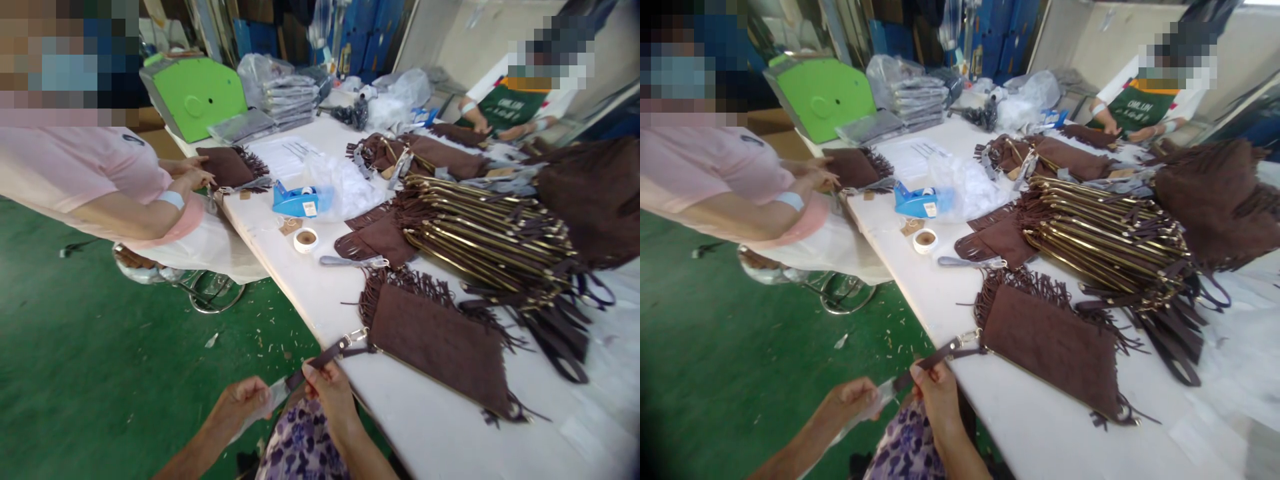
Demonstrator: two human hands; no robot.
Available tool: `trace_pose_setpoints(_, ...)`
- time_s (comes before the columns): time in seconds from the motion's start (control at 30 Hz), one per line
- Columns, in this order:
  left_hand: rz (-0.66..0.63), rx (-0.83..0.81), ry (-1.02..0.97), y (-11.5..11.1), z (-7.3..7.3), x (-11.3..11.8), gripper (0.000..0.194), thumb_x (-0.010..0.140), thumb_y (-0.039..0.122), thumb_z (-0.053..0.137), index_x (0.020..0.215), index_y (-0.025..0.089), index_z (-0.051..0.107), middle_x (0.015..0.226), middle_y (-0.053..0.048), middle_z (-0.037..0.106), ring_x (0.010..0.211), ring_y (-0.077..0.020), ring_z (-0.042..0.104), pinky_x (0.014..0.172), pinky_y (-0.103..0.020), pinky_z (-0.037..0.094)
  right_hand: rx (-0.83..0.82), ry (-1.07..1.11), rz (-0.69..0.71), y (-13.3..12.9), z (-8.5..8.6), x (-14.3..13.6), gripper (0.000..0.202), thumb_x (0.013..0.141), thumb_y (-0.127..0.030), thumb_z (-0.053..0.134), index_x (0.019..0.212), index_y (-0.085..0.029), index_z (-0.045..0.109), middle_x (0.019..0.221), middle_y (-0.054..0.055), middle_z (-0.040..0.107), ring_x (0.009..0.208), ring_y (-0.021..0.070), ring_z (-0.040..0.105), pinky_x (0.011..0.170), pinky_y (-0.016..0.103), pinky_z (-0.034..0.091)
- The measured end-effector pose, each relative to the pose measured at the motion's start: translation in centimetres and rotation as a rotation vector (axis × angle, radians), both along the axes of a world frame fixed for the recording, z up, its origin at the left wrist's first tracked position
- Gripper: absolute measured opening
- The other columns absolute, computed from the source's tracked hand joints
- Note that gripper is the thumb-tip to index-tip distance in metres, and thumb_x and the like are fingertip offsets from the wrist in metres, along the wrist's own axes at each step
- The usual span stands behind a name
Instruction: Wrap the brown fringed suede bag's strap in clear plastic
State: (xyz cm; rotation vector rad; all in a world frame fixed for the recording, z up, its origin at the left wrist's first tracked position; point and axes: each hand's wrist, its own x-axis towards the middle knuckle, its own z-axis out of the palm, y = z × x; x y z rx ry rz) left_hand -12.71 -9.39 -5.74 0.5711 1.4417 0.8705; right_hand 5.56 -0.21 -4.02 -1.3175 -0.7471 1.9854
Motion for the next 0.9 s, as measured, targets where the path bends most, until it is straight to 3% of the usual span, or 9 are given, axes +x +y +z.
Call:
trace_pose_setpoints(0.27, 0.006, 0.068, -0.047, 1.0, 0.5, 2.0, 0.042, 0.077, 0.057, 0.063, 0.077, 0.014, 0.063, 0.059, -0.002, 0.065, 0.055, -0.0144, 0.055, 0.057, -0.025, 0.039, -0.015, -0.013, -0.061, 0.0, 0.0, -0.3, 0.042, 0.058, -0.045, 0.081, 0.081, -0.017, 0.058, 0.058, -0.005, 0.056, 0.044, 0.0082, 0.045, 0.042, 0.02, 0.031)
trace_pose_setpoints(0.43, 0.016, 0.007, -0.028, 1.5, 1.9, 3.5, 0.045, 0.08, 0.053, 0.061, 0.099, 0.012, 0.063, 0.076, -0.007, 0.069, 0.064, -0.0189, 0.06, 0.06, -0.027, 0.042, -0.022, -0.012, -0.067, 0.0, 0.3, 0.1, 0.041, 0.058, -0.044, 0.081, 0.078, -0.016, 0.059, 0.058, -0.005, 0.054, 0.047, 0.0087, 0.045, 0.044, 0.021, 0.032)
trace_pose_setpoints(0.53, -0.001, -0.025, -0.059, 2.0, 2.9, 4.2, 0.047, 0.081, 0.052, 0.06, 0.105, 0.012, 0.061, 0.075, -0.006, 0.068, 0.065, -0.0196, 0.06, 0.059, -0.028, 0.042, -0.011, -0.02, -0.063, 0.1, 0.2, 0.2, 0.038, 0.059, -0.042, 0.08, 0.077, -0.015, 0.059, 0.057, -0.006, 0.052, 0.047, 0.0078, 0.043, 0.044, 0.02, 0.03)
trace_pose_setpoints(0.7, -0.122, 0.062, 0.099, 3.9, 3.7, 5.2, 0.029, 0.084, 0.042, 0.056, 0.09, 0.015, 0.065, 0.079, -0.005, 0.069, 0.078, -0.0212, 0.061, 0.072, -0.028, 0.043, 0.02, -0.036, -0.036, -0.4, 0.3, 0.1, 0.033, 0.062, -0.041, 0.076, 0.074, -0.016, 0.058, 0.054, -0.006, 0.051, 0.044, 0.0088, 0.043, 0.043, 0.021, 0.03)
trace_pose_setpoints(0.8, -0.2, 0.09, 0.179, 4.9, 3.6, 5.5, 0.03, 0.086, 0.041, 0.051, 0.074, 0.016, 0.063, 0.064, -0.001, 0.065, 0.065, -0.0193, 0.059, 0.065, -0.027, 0.041, 0.058, -0.139, 0.132, -0.7, 1.8, 1.7, 0.027, 0.073, -0.043, 0.066, 0.071, -0.018, 0.056, 0.05, -0.005, 0.052, 0.042, 0.0117, 0.047, 0.042, 0.023, 0.033)
trace_pose_setpoints(0.9, -0.221, 0.084, 0.224, 5.3, 3.2, 5.0, 0.03, 0.086, 0.042, 0.049, 0.071, 0.018, 0.059, 0.056, 0.002, 0.061, 0.057, -0.0173, 0.056, 0.06, -0.026, 0.039, 0.365, -0.535, 0.355, -0.1, 4.7, 4.7, 0.021, 0.087, -0.035, 0.052, 0.076, -0.02, 0.061, 0.064, 0.0, 0.063, 0.058, 0.0166, 0.059, 0.054, 0.027, 0.042)
